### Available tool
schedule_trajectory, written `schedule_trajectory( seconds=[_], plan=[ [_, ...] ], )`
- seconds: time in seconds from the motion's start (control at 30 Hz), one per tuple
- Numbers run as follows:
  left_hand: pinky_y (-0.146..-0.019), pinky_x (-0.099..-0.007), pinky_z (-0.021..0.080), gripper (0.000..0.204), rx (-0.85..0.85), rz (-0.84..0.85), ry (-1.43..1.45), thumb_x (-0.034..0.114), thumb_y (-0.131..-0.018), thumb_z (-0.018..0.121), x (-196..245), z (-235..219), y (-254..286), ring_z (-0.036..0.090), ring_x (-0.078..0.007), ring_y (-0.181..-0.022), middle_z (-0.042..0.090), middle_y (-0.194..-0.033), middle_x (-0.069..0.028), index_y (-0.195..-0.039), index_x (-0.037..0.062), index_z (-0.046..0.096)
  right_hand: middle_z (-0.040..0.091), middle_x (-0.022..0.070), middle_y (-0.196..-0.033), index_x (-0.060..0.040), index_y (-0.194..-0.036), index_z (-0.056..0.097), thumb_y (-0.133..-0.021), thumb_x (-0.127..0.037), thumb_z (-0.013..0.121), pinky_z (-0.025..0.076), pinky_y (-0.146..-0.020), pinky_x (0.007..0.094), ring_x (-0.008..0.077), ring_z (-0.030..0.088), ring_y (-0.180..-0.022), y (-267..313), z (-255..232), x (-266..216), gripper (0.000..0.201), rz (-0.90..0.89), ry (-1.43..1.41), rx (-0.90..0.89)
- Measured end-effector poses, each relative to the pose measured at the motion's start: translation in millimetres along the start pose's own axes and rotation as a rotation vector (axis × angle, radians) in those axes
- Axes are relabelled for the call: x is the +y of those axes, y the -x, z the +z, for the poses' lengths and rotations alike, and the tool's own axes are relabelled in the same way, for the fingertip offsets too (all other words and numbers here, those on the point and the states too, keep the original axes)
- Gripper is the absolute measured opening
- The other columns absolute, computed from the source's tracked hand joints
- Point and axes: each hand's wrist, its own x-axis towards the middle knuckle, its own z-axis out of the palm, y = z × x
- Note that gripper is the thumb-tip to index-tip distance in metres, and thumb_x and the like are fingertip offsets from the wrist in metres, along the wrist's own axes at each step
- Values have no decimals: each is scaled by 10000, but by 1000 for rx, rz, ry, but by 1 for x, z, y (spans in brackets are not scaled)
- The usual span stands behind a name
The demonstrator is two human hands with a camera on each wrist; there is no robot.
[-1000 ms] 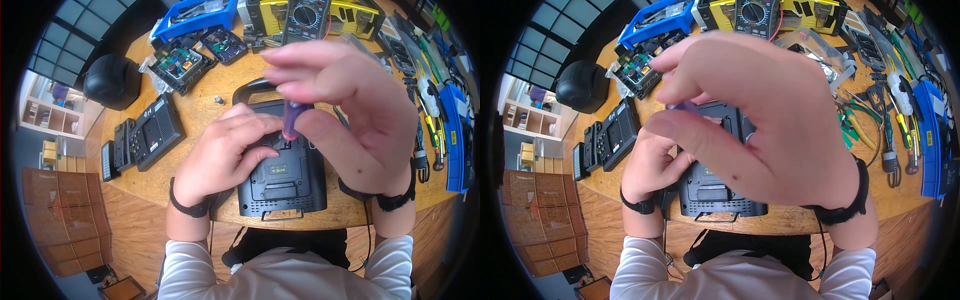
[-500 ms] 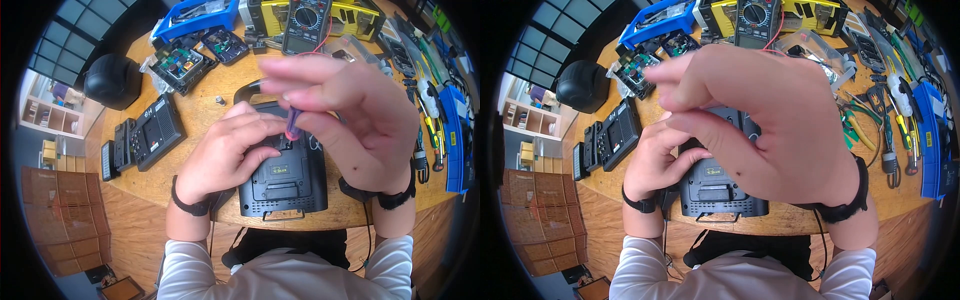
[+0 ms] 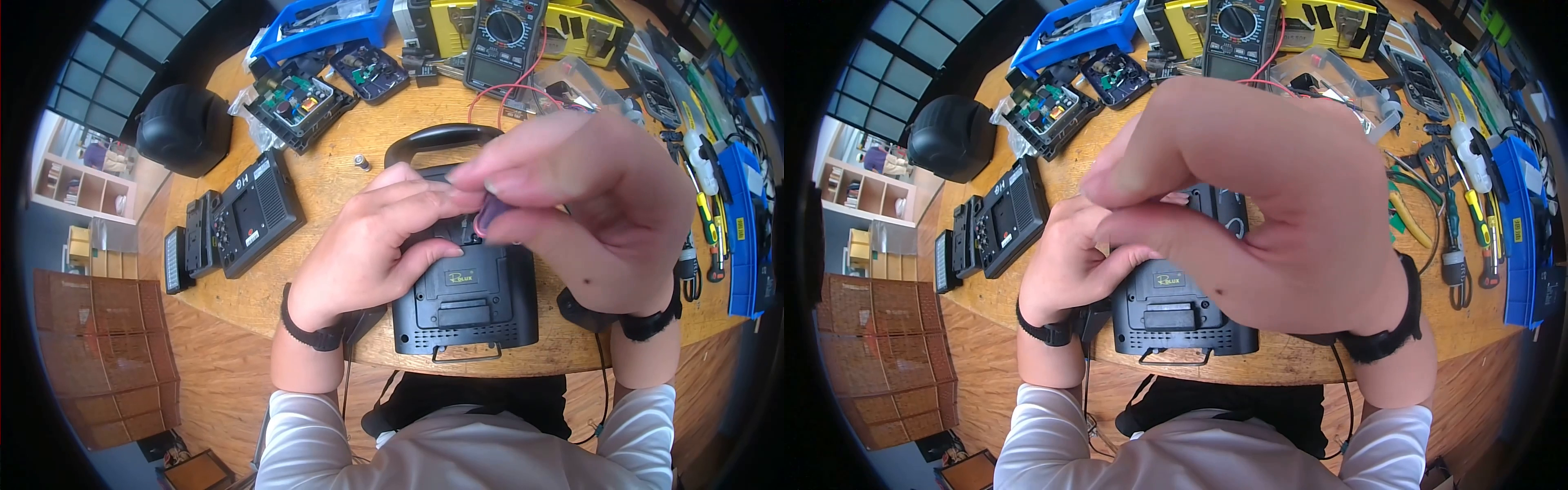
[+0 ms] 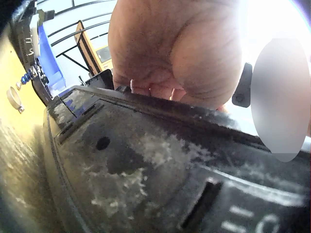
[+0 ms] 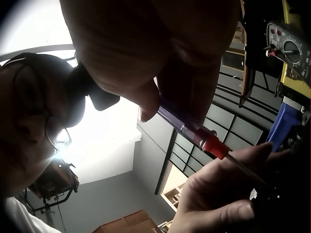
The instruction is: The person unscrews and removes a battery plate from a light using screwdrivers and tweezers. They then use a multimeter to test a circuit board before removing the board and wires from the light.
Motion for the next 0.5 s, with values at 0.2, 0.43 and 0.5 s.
schedule_trajectory(
  seconds=[0.2, 0.43, 0.5],
  plan=[
    [-845, -364, 518, 386, -13, 26, -18, 52, -778, 803, -1, -1, 0, 624, -276, -909, 749, -1123, -80, -1157, 51, 734, 690, 193, -1073, 27, -1063, 637, -755, -13, 889, 590, -842, 347, 276, 697, -1027, -3, -12, -2, 400, -123, 436, -101],
    [-822, -358, 514, 393, 28, 20, -6, 51, -770, 809, -2, 4, 2, 598, -264, -857, 752, -1120, -70, -1156, 54, 737, 664, 178, -1133, 9, -1056, 623, -729, 37, 890, 577, -761, 314, 233, 699, -977, -2, -3, -2, 423, -46, 175, -45],
    [-821, -358, 517, 404, 16, 25, -16, 52, -764, 815, -1, 1, 0, 596, -263, -858, 753, -1118, -69, -1161, 53, 736, 659, 188, -1150, 13, -1072, 613, -740, 50, 878, 578, -759, 314, 236, 700, -985, 0, -8, -3, 427, -81, 185, -105]
  ],
)
